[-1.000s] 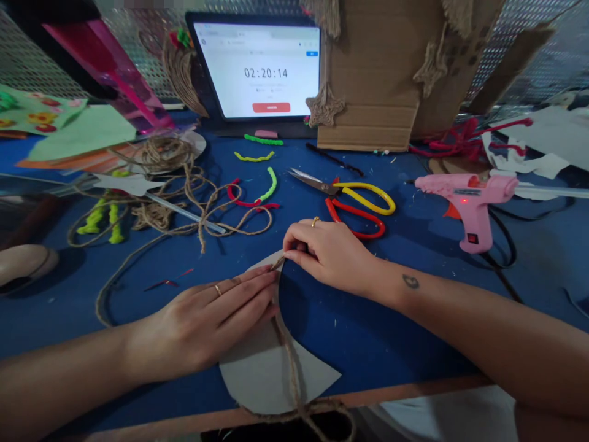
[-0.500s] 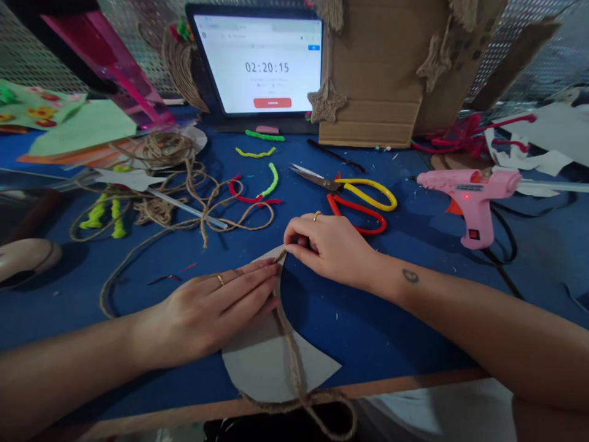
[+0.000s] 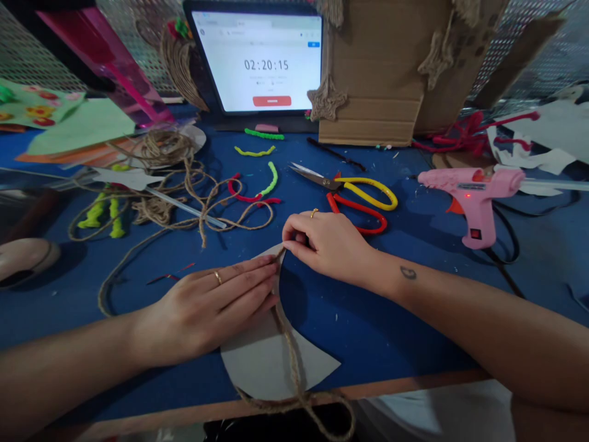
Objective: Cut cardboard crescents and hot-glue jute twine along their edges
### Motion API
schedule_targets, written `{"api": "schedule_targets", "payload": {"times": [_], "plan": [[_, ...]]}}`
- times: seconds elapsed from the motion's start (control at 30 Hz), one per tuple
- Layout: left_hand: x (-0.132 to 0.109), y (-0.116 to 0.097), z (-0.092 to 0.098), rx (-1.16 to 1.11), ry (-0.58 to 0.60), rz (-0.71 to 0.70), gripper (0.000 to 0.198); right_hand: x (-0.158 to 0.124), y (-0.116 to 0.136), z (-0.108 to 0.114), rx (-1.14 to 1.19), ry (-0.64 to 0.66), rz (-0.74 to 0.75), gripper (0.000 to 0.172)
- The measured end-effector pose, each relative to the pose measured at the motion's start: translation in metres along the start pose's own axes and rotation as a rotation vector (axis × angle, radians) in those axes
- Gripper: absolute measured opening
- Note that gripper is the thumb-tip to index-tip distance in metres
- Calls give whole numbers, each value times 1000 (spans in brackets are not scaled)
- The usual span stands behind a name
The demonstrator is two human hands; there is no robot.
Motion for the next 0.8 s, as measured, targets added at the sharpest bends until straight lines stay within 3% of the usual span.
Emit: {"api": "schedule_targets", "payload": {"times": [0.2, 0.37, 0.57, 0.8], "plan": [[0, 0, 0, -14, -1, 4, 19, 0, -2, 3, 61, -25, -9, 15], [1, 0, 1, -26, 12, -6, 19, -2, -3, 4, 121, -30, -5, 9], [0, 1, 1, -45, 22, -20, 19, -4, 2, 3, 34, -31, 72, 8], [0, 0, 1, -84, 26, -34, 17, -2, 1, 0, 2, -15, 48, 5]]}}
Point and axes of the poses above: each hand's wrist, its own x-axis towards the middle knuckle, its own z-axis out of the back of the hand, y = z × x, the point moved 7 cm from there along x, towards the middle knuckle, and after that the axes turned 15 degrees about y, right-handed, at the moved point
